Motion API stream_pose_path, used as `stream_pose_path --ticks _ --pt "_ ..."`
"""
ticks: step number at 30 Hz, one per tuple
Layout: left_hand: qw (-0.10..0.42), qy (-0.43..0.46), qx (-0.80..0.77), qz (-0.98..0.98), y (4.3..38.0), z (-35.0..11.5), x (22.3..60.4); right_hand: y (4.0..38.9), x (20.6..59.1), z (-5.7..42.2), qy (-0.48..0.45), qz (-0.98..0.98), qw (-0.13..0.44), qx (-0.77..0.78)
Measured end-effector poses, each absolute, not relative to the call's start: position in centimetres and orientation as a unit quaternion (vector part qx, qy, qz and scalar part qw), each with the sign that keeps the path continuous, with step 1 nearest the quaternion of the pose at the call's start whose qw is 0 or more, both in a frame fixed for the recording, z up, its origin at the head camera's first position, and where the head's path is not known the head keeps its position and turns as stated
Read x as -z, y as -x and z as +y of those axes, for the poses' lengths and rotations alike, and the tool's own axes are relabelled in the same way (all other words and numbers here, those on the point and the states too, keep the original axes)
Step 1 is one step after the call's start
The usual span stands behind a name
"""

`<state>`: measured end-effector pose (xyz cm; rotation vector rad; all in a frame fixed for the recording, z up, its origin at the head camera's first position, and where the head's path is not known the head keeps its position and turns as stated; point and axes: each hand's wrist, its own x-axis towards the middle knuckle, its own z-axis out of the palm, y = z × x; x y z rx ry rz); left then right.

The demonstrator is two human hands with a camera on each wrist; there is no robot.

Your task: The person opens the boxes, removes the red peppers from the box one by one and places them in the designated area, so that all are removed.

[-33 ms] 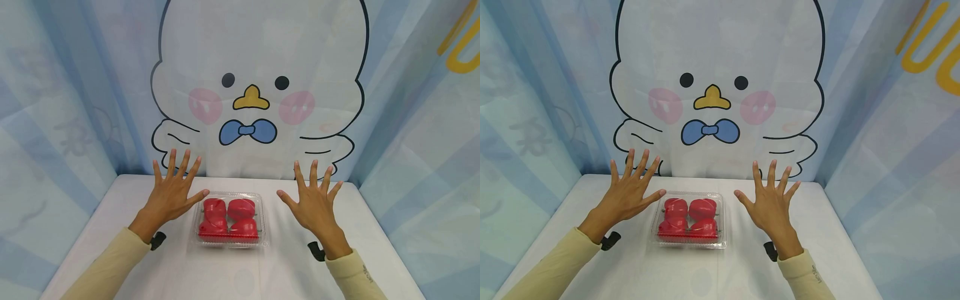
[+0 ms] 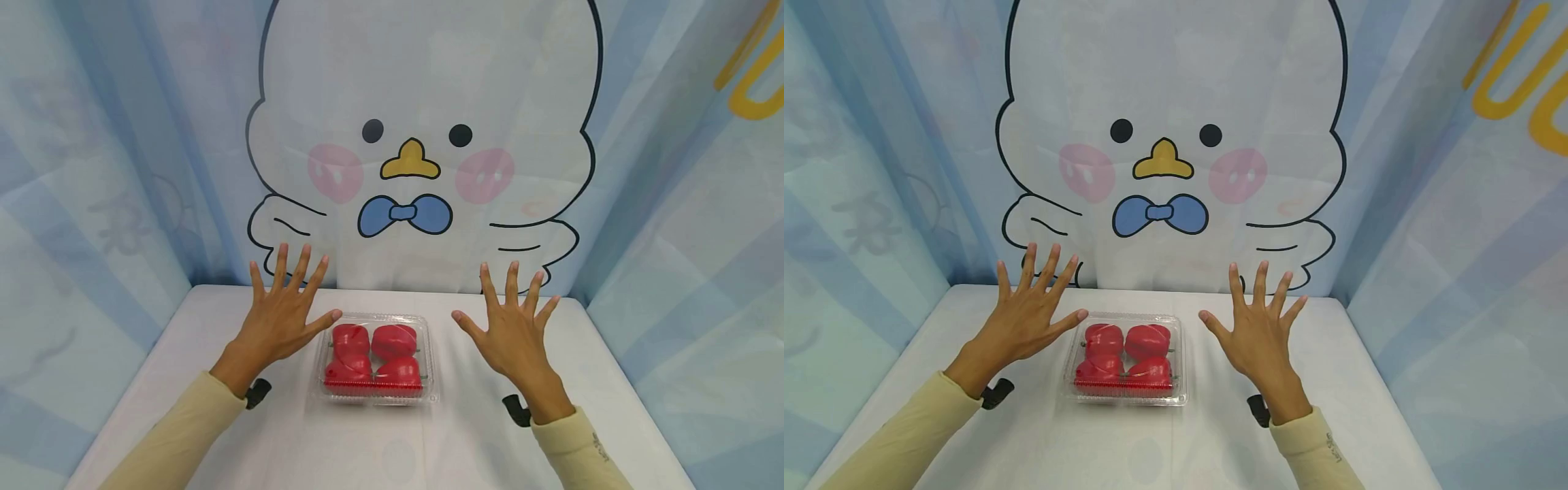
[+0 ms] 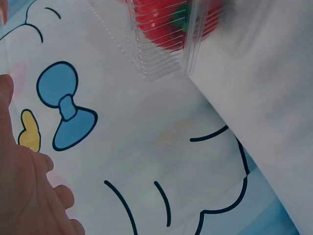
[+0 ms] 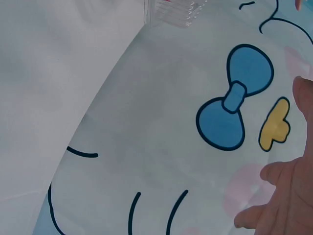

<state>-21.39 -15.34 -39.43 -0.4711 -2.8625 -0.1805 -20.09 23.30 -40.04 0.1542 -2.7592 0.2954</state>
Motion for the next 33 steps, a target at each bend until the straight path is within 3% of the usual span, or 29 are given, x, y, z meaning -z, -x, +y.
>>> stream_pose_path --ticks 13,18,25,33 --pt "0.107 0.153 0.067 -0.980 21.4 -15.3 39.5 19.9 40.0 23.0 -0.060 -0.974 0.187 -0.116" --pt "0.133 0.143 0.089 -0.977 21.4 -15.5 39.8 19.7 40.6 22.6 -0.088 -0.960 0.220 -0.152" --pt "0.148 0.134 0.188 -0.962 21.1 -16.2 41.1 18.6 42.1 21.6 -0.130 -0.928 0.264 -0.227" --pt "0.114 0.104 0.369 -0.917 20.4 -17.0 43.8 17.0 43.9 19.5 -0.159 -0.886 0.320 -0.295"
